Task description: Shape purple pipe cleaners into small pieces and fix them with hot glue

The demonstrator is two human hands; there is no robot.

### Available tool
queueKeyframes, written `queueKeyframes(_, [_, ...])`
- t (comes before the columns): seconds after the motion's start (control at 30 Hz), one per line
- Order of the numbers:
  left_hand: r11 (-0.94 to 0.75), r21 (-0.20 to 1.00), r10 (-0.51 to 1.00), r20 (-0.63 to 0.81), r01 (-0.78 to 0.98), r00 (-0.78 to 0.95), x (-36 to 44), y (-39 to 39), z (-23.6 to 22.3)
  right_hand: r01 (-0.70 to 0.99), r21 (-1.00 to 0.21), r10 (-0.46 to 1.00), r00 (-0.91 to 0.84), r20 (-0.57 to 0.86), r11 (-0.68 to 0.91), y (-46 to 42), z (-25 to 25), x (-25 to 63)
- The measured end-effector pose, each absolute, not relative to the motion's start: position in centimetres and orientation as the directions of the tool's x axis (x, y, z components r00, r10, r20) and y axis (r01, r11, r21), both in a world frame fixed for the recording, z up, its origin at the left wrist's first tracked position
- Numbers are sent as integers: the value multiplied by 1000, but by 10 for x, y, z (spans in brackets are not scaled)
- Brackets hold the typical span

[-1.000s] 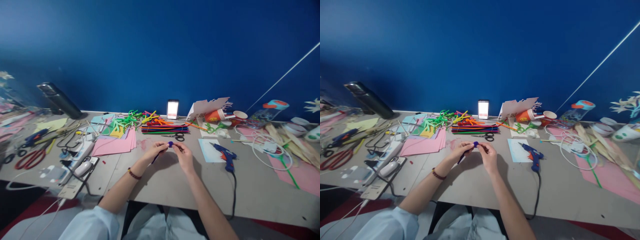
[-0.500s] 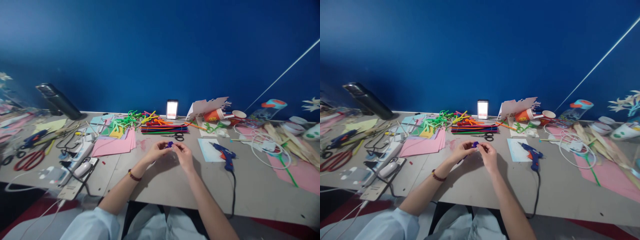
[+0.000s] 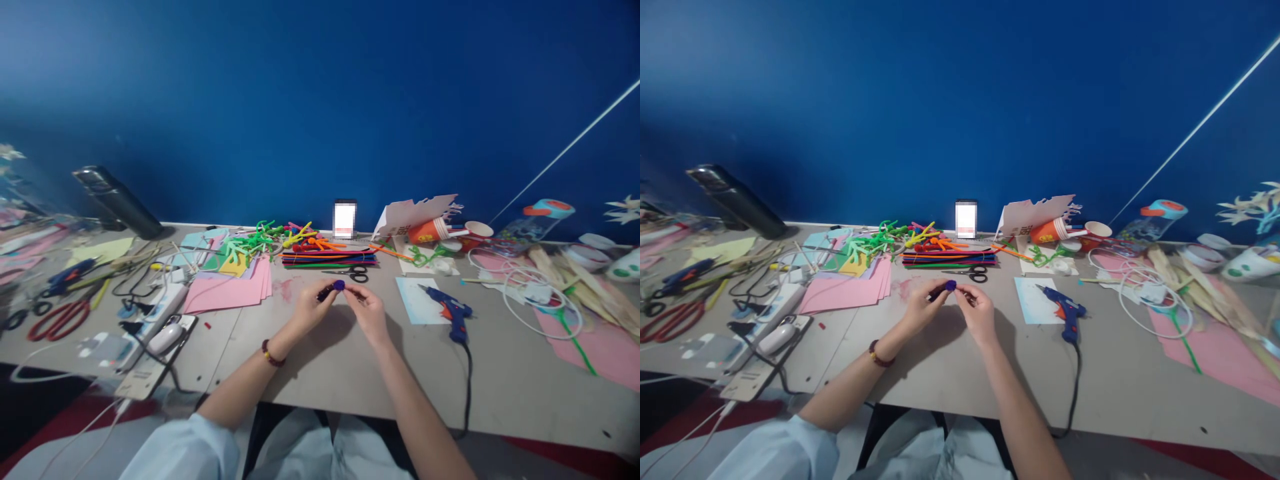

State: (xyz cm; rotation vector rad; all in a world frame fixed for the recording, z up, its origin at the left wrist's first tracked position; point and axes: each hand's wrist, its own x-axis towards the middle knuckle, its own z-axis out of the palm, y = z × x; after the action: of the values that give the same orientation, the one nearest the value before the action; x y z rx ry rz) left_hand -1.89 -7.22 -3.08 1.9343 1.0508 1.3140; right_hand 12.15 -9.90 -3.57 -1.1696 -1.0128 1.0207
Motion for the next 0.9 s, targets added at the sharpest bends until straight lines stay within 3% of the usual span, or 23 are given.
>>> queueKeyframes(0.17, [-217,975,952,199,51,232,-17,-67,-31,-70,-990,967,235,101,120,-100,-33,123])
queueKeyframes(0.33, [51,995,938,-17,-87,345,-20,-65,-23,-61,-993,962,261,84,103,-98,-33,124])
queueKeyframes(0.6, [230,960,832,-108,-161,544,-26,-64,-23,-100,-994,975,222,25,48,-97,-37,122])
queueKeyframes(0.9, [264,949,800,-114,-174,589,-28,-64,-23,-137,-990,993,113,20,36,-98,-35,122])
